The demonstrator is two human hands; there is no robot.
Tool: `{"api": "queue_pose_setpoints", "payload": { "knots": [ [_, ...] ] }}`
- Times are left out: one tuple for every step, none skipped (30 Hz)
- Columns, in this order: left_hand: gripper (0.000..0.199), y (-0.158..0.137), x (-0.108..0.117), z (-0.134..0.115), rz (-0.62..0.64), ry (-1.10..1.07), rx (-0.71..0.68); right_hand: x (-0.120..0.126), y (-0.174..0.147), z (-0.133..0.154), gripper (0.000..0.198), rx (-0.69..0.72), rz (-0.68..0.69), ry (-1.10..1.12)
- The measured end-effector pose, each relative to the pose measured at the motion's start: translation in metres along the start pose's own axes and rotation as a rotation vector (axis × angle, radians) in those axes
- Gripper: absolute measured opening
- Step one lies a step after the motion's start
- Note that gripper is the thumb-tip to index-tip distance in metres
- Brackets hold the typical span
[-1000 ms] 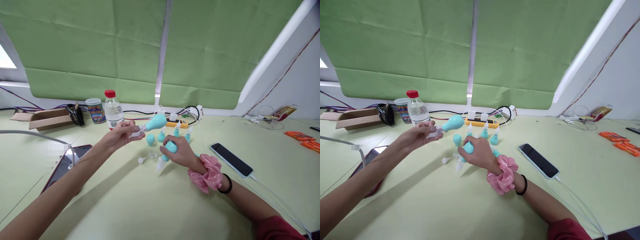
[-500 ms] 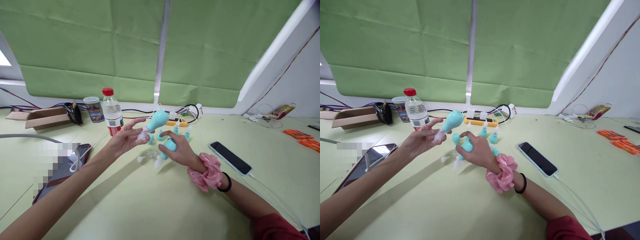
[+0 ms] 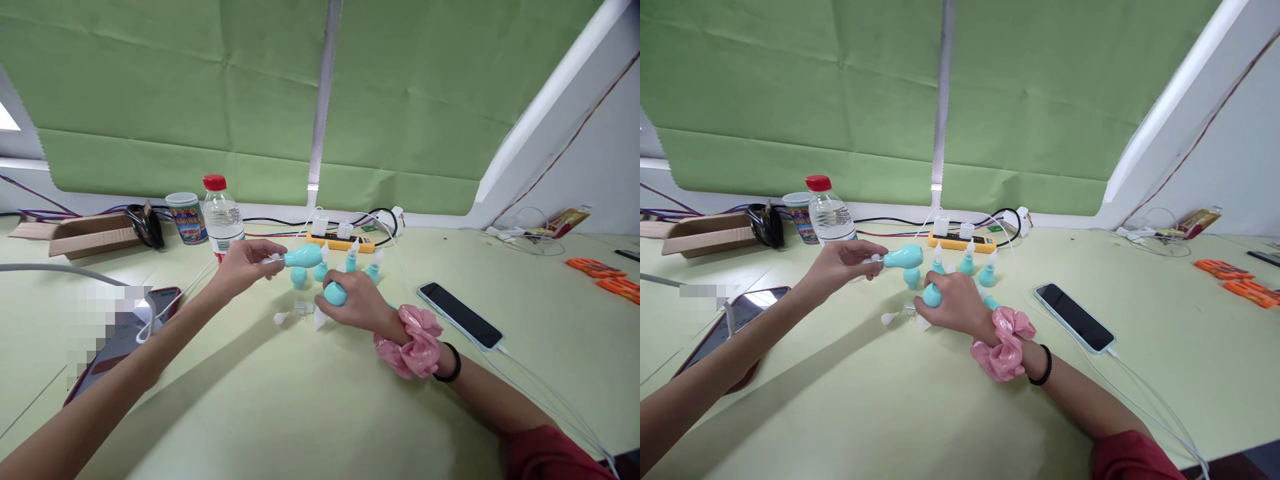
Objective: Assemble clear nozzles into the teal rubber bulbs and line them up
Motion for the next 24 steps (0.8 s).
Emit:
{"api": "queue_pose_setpoints", "payload": {
  "knots": [
    [0.022,0.000,0.005,-0.002,-0.076,0.208,-0.041,0.003,0.002,-0.001,0.016,-0.014,-0.012,0.071],
    [0.021,0.000,0.010,-0.005,-0.134,0.388,-0.083,0.005,0.004,-0.003,0.016,-0.035,-0.019,0.151],
    [0.021,0.000,0.013,-0.007,-0.166,0.530,-0.117,0.008,0.006,-0.006,0.016,-0.067,-0.020,0.238],
    [0.023,0.000,0.015,-0.008,-0.173,0.635,-0.138,0.009,0.007,-0.009,0.017,-0.109,-0.015,0.328],
    [0.024,0.000,0.016,-0.008,-0.164,0.710,-0.144,0.009,0.009,-0.013,0.020,-0.159,-0.009,0.420],
    [0.025,0.001,0.017,-0.006,-0.151,0.769,-0.139,0.008,0.011,-0.018,0.023,-0.213,-0.002,0.518],
    [0.026,0.002,0.017,-0.004,-0.137,0.816,-0.125,0.007,0.012,-0.022,0.026,-0.269,0.008,0.629],
    [0.027,0.004,0.017,-0.001,-0.123,0.850,-0.108,0.003,0.012,-0.026,0.029,-0.326,0.028,0.756],
    [0.028,0.005,0.017,0.003,-0.110,0.874,-0.091,-0.001,0.012,-0.029,0.031,-0.382,0.056,0.893],
    [0.030,0.007,0.017,0.008,-0.095,0.886,-0.075,-0.005,0.012,-0.030,0.033,-0.431,0.079,1.027],
    [0.032,0.008,0.016,0.013,-0.075,0.888,-0.062,-0.008,0.012,-0.031,0.032,-0.470,0.090,1.143],
    [0.035,0.010,0.016,0.018,-0.056,0.886,-0.051,-0.011,0.012,-0.031,0.031,-0.494,0.084,1.233],
    [0.037,0.011,0.015,0.023,-0.040,0.884,-0.042,-0.013,0.012,-0.031,0.029,-0.500,0.056,1.290],
    [0.039,0.013,0.015,0.027,-0.027,0.886,-0.037,-0.014,0.012,-0.031,0.028,-0.486,0.007,1.314],
    [0.040,0.014,0.016,0.031,-0.016,0.891,-0.036,-0.013,0.012,-0.030,0.028,-0.451,-0.051,1.308],
    [0.040,0.014,0.016,0.033,-0.006,0.900,-0.039,-0.012,0.011,-0.029,0.031,-0.404,-0.102,1.281],
    [0.038,0.015,0.017,0.034,0.001,0.916,-0.043,-0.011,0.011,-0.027,0.037,-0.347,-0.144,1.237],
    [0.037,0.015,0.017,0.034,0.008,0.934,-0.046,-0.011,0.010,-0.026,0.043,-0.290,-0.178,1.177],
    [0.034,0.015,0.018,0.034,0.015,0.951,-0.047,-0.010,0.010,-0.025,0.050,-0.237,-0.205,1.102],
    [0.032,0.014,0.018,0.033,0.022,0.967,-0.043,-0.010,0.009,-0.025,0.055,-0.189,-0.226,1.016],
    [0.030,0.014,0.019,0.031,0.026,0.982,-0.036,-0.011,0.008,-0.025,0.058,-0.143,-0.240,0.923],
    [0.029,0.014,0.020,0.030,0.028,0.993,-0.027,-0.013,0.007,-0.026,0.059,-0.093,-0.247,0.821],
    [0.028,0.013,0.021,0.029,0.029,0.999,-0.021,-0.015,0.006,-0.028,0.056,-0.037,-0.246,0.712],
    [0.027,0.013,0.021,0.028,0.028,1.000,-0.019,-0.018,0.005,-0.030,0.052,0.022,-0.234,0.602]
  ]
}}
Point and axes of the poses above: each hand's wrist, its own y-axis towards the middle knuckle, its own x-axis out of the back of the hand, z = x × y, the point moved 4 cm from there along y, towards the middle knuckle, and after that the axes turned 12 degrees about y, right-handed, at the moved point
